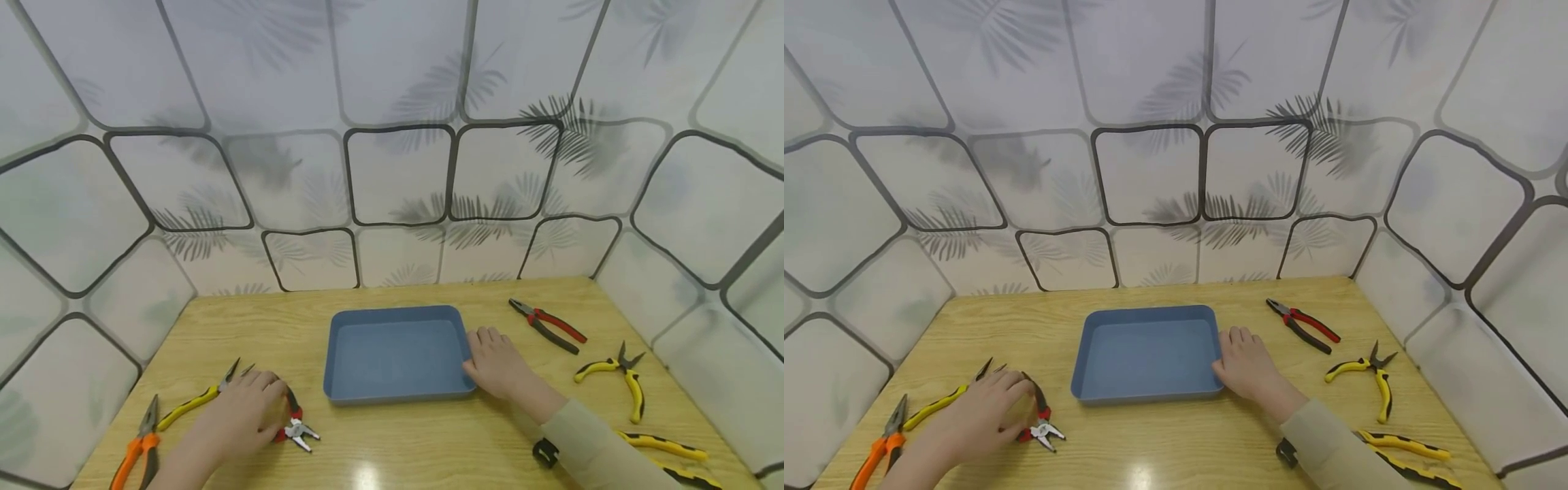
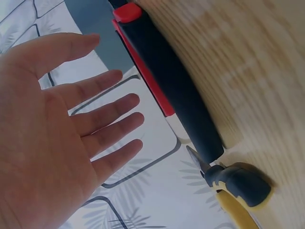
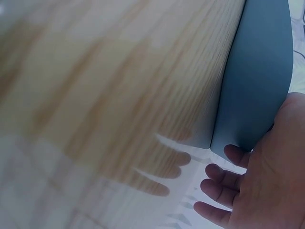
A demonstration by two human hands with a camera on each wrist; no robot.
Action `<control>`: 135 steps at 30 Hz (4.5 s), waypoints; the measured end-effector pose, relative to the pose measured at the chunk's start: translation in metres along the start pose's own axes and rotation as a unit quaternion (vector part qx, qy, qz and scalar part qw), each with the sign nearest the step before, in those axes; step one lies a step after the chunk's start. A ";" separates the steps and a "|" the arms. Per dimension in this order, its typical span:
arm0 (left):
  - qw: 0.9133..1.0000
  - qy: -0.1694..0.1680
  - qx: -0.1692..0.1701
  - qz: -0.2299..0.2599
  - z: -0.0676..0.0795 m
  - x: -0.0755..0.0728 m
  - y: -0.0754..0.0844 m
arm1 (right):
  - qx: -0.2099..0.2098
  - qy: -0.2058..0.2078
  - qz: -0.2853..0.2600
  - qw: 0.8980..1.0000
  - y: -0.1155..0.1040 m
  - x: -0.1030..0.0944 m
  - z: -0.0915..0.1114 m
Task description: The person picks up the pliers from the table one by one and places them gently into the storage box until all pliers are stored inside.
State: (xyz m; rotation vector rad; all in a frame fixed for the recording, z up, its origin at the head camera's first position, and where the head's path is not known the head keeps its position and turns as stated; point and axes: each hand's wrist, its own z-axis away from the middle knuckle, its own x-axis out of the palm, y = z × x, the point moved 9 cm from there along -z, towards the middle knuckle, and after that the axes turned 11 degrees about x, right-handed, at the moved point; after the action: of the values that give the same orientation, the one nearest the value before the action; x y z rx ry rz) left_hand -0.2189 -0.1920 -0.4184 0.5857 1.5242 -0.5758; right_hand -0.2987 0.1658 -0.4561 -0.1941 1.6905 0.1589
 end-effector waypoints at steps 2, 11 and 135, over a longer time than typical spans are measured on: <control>1.000 0.002 0.003 -0.001 0.001 0.002 0.001 | 0.000 -0.001 0.001 1.000 0.000 0.000 0.000; 1.000 0.000 0.010 0.004 0.003 0.010 -0.001 | 0.001 -0.004 0.001 1.000 0.000 -0.001 0.001; 0.978 0.144 0.140 -0.054 -0.037 -0.030 0.035 | -0.004 -0.003 -0.021 1.000 -0.003 -0.005 0.001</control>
State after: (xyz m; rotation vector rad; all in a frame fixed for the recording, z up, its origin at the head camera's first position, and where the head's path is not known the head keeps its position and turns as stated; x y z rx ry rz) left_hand -0.2218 -0.1415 -0.3877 0.8340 1.7693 -0.8263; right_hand -0.2962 0.1630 -0.4516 -0.2345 1.6794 0.1345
